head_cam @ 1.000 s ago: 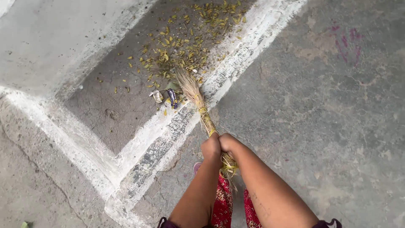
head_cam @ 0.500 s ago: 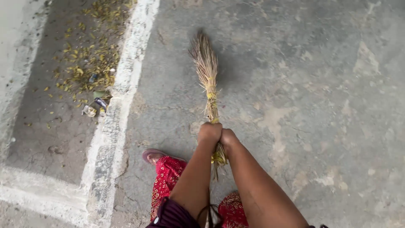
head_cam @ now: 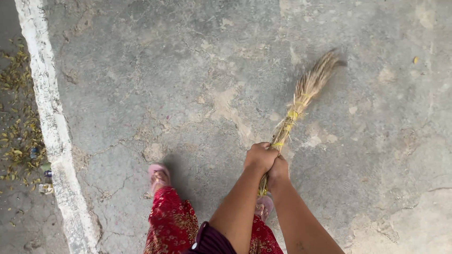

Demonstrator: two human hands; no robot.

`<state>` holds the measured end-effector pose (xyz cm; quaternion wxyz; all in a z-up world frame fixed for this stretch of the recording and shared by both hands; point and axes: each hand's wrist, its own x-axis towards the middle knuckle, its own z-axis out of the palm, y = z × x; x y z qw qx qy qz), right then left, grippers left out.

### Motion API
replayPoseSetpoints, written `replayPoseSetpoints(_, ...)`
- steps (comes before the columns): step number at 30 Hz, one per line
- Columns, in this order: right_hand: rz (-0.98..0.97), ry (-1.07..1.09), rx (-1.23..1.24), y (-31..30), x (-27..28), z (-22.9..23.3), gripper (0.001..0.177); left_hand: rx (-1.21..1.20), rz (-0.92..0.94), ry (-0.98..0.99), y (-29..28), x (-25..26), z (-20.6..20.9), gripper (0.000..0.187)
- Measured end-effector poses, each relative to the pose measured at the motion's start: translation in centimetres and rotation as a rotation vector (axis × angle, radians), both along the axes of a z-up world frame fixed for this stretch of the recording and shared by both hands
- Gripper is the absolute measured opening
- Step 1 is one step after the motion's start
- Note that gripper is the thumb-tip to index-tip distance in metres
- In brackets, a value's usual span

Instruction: Sweeping an outdoor concrete floor with a traditional twig broom and briefly fixing a metal gate.

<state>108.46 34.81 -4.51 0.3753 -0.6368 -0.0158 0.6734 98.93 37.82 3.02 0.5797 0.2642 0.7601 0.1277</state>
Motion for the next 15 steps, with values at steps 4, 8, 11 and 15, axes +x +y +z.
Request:
replayPoseSetpoints(4, 0.185, 0.008, -0.054, 1.3, -1.8, 1.0, 0.034, 0.019, 0.162, 0.132, -0.5, -1.2, 1.7, 0.058)
replayPoseSetpoints(8, 0.57, 0.077, 0.075, 3.7, -2.2, -4.4, 0.033, -0.041, 0.271, 0.29, 1.2, -2.4, 1.5, 0.049)
replayPoseSetpoints(11, 0.5, 0.163, 0.005, 4.9, -1.1, -8.5, 0.035, -0.07, 0.158, 0.294, 3.8, -2.6, 0.8, 0.048)
replayPoseSetpoints(15, 0.243, 0.321, -0.057, 5.8, -0.1, -12.3, 0.037, -0.158, -0.012, 0.226, 8.0, -3.8, 3.8, 0.054)
